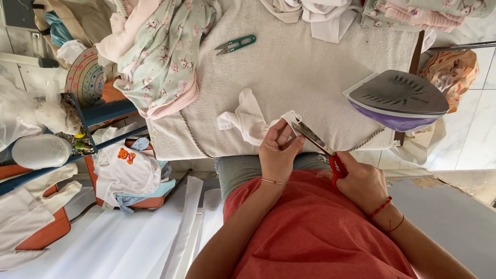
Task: Ironing and trimming loose threads from baby clothes on a finishing table
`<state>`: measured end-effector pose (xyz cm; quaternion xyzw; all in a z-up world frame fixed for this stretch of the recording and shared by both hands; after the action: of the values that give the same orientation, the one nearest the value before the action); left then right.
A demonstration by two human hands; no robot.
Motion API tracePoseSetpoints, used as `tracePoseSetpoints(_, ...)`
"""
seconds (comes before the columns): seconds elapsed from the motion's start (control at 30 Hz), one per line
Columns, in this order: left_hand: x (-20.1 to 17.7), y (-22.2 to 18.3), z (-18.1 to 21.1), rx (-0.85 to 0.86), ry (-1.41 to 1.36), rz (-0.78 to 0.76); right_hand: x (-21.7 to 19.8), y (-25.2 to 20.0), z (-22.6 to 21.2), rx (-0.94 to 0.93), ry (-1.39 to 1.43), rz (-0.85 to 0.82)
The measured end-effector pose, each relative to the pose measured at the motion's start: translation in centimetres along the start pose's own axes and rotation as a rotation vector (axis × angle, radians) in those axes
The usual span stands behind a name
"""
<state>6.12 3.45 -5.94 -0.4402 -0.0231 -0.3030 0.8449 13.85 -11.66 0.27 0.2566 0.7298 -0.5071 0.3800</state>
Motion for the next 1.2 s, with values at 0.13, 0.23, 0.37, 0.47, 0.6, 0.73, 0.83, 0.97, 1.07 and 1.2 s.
tracePoseSetpoints(0.13,0.2,0.5,-0.9,0.008,0.03,0.0,-0.4,0.1,-0.7,-0.007,0.01,0.049)
tracePoseSetpoints(0.23,0.0,0.9,-1.2,0.032,0.029,0.016,-0.5,0.3,-1.1,-0.012,0.118,0.024)
tracePoseSetpoints(0.37,-0.2,0.9,-0.8,0.05,0.085,0.039,-0.1,0.4,-0.7,-0.009,0.083,0.035)
tracePoseSetpoints(0.47,-0.5,1.0,-0.8,0.055,0.093,0.056,-0.2,0.6,-1.5,-0.051,0.119,0.041)
tracePoseSetpoints(0.6,-0.2,1.1,-0.8,0.054,0.078,0.048,-0.8,1.0,-2.7,-0.029,0.073,0.034)
tracePoseSetpoints(0.73,-0.4,0.8,-0.5,0.049,0.073,0.051,-0.5,1.2,-2.7,-0.038,0.147,-0.007)
tracePoseSetpoints(0.83,-0.6,0.8,-0.5,0.051,0.078,0.05,0.6,1.2,-1.4,0.058,0.042,-0.1)
tracePoseSetpoints(0.97,-0.5,0.8,-0.2,0.05,0.069,0.038,0.1,1.2,-1.3,-0.031,0.215,-0.027)
tracePoseSetpoints(1.07,-0.9,1.3,-0.6,0.051,0.048,0.024,-0.8,1.5,-1.0,-0.134,0.397,0.106)
tracePoseSetpoints(1.2,-2.5,2.1,-1.3,0.065,0.007,0.013,-3.3,2.2,-2.8,-0.263,0.468,0.33)
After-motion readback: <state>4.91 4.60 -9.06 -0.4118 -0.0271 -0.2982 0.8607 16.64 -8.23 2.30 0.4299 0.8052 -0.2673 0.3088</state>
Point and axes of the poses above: each hand's wrist, its own y-axis towards the middle knuckle, its own x-axis out of the palm, z = x × y, the point moved 10 cm from there along y, towards the middle knuckle, and after that the axes turned 7 degrees about y, right-handed, at the moved point
